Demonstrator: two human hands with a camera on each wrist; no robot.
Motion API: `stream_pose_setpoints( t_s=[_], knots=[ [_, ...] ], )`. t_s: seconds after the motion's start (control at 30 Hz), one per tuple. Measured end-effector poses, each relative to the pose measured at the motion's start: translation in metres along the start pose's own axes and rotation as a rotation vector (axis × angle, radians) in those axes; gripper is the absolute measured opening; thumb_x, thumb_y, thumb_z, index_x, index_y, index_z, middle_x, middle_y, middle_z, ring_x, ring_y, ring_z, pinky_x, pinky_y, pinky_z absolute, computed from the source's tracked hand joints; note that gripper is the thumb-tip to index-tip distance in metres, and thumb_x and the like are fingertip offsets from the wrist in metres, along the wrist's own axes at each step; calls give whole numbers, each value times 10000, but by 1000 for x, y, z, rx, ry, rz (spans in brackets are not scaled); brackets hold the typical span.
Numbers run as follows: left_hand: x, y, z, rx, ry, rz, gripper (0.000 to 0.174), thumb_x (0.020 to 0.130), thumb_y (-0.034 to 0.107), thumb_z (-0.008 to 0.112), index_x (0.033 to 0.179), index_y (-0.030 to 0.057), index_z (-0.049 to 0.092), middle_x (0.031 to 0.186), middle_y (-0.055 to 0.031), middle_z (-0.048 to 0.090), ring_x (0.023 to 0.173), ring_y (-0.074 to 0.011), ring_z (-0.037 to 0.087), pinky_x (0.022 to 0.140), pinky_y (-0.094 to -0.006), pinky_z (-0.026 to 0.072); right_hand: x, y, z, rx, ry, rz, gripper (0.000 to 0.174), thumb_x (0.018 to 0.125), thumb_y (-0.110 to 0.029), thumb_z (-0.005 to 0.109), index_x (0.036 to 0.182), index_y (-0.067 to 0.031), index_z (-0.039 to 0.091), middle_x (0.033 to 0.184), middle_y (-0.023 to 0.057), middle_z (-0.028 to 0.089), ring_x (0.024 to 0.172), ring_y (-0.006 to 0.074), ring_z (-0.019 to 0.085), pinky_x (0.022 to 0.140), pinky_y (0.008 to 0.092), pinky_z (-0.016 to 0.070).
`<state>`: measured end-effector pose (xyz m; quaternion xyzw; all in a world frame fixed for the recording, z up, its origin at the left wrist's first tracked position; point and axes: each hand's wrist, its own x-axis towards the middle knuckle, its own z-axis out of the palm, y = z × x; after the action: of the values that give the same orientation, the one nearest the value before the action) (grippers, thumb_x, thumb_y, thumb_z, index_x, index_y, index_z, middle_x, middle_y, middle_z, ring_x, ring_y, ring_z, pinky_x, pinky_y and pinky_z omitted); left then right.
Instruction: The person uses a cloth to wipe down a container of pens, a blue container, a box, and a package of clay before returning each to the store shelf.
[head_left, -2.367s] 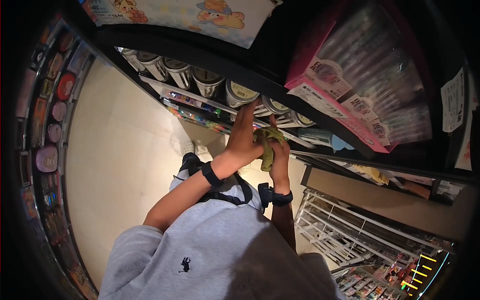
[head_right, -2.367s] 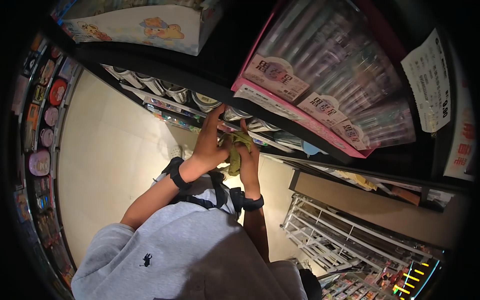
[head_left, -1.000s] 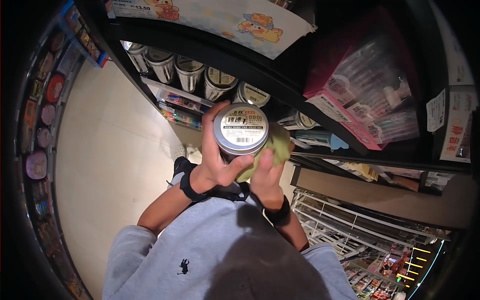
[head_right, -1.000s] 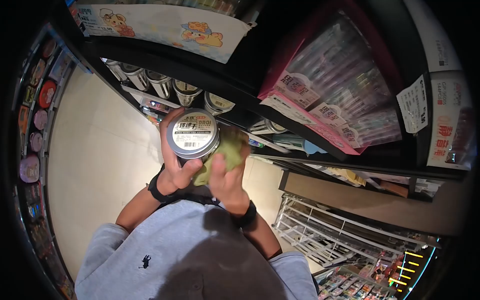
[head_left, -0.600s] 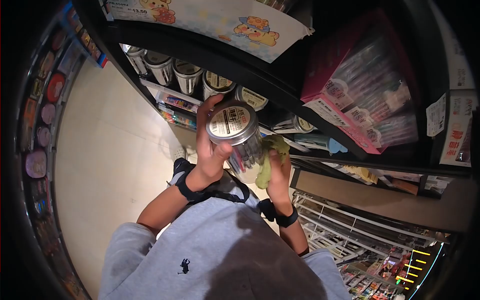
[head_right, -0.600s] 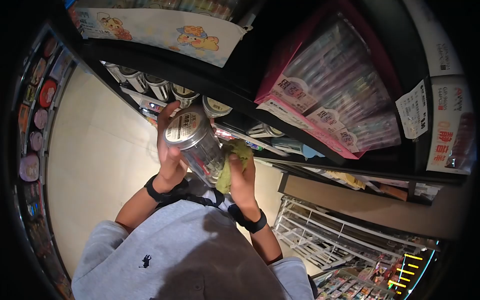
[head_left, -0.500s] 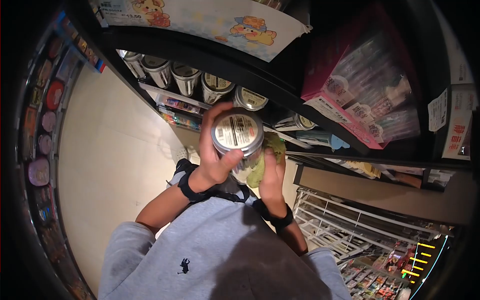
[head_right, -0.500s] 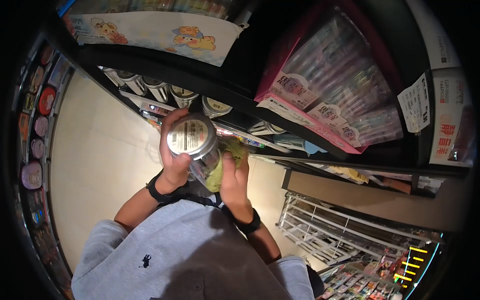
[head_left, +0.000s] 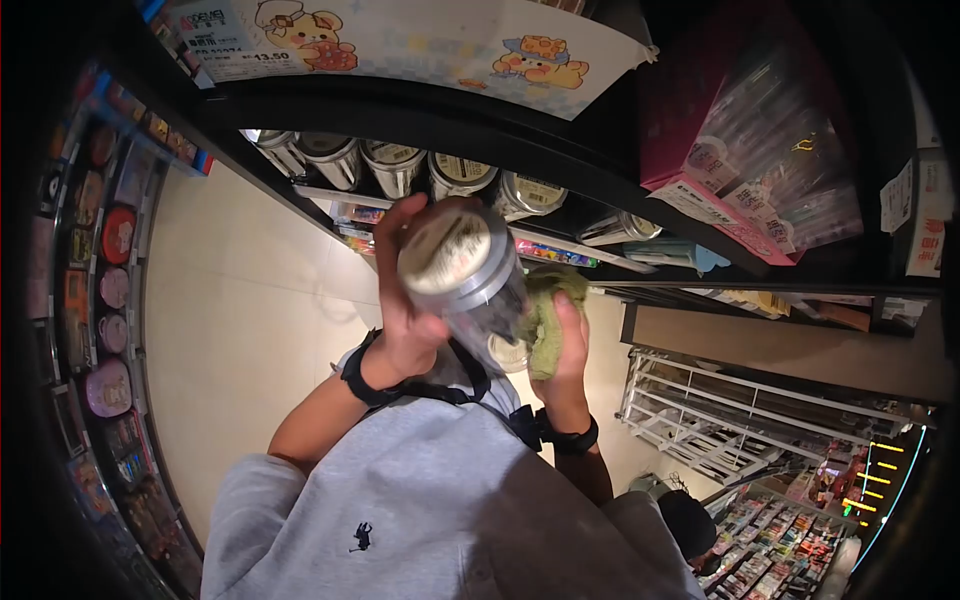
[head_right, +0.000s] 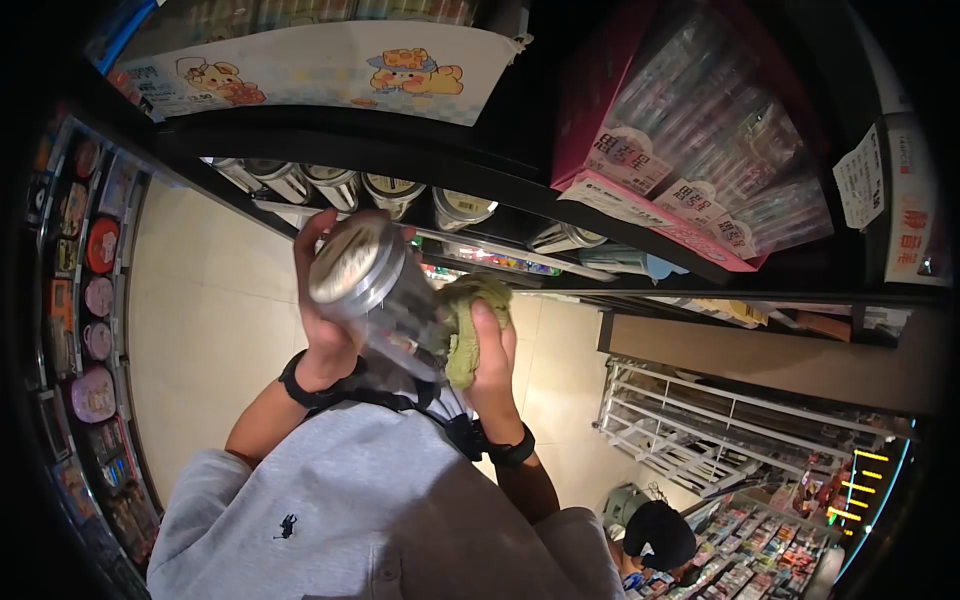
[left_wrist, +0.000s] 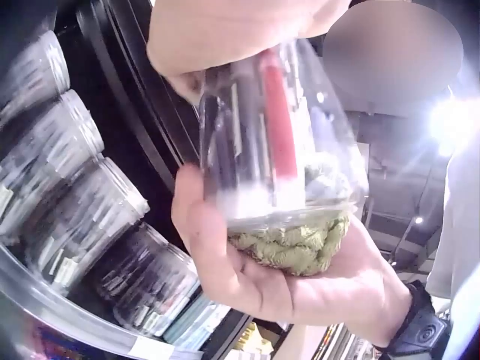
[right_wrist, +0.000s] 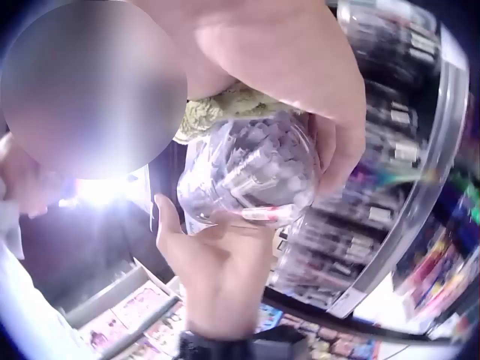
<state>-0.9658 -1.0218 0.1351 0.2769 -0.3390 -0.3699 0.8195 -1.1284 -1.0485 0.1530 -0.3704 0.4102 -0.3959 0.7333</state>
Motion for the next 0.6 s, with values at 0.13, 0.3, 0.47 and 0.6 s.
stream_pose_setpoints(
  t_s=[0.13, 0.3, 0.47, 0.6],
  knots=[
    [-11, 12, -18, 437, -209, -198, 1171, 681, 385, 863, 1465, -34, 100, 1345, -218, 436, 1275, -287, 439, 1079, -395, 336, 8, -6, 3, -301, 69, -225, 367, 976, -250, 495, 1221, 22, 519, 1119, 97, 603, 1004, 164, 570, 907, 293, 434],
    [-13, 18, -5, 488, -358, -204, 1135, 636, 253, 882, 1462, -40, 161, 1339, -216, 447, 1250, -284, 470, 1075, -373, 347, -4, -34, 38, -289, 22, -314, 342, 987, -176, 468, 1255, 34, 497, 1154, 129, 600, 1049, 190, 559, 950, 310, 413],
    [0, 22, 0, 426, -404, -132, 1113, 590, 215, 913, 1434, -35, 231, 1340, -196, 467, 1224, -261, 503, 1038, -366, 394, 14, -13, -27, -407, 20, -83, 335, 1007, -202, 451, 1235, 36, 511, 1168, 124, 599, 1066, 212, 558, 953, 312, 406],
    [-14, -5, 23, 376, -479, -185, 1073, 614, 160, 899, 1432, -12, 226, 1391, -207, 426, 1274, -269, 456, 1075, -387, 346, -2, -57, -4, -422, -6, -290, 335, 997, -178, 442, 1250, 37, 494, 1141, 128, 597, 1049, 208, 555, 941, 324, 411]
  ],
)
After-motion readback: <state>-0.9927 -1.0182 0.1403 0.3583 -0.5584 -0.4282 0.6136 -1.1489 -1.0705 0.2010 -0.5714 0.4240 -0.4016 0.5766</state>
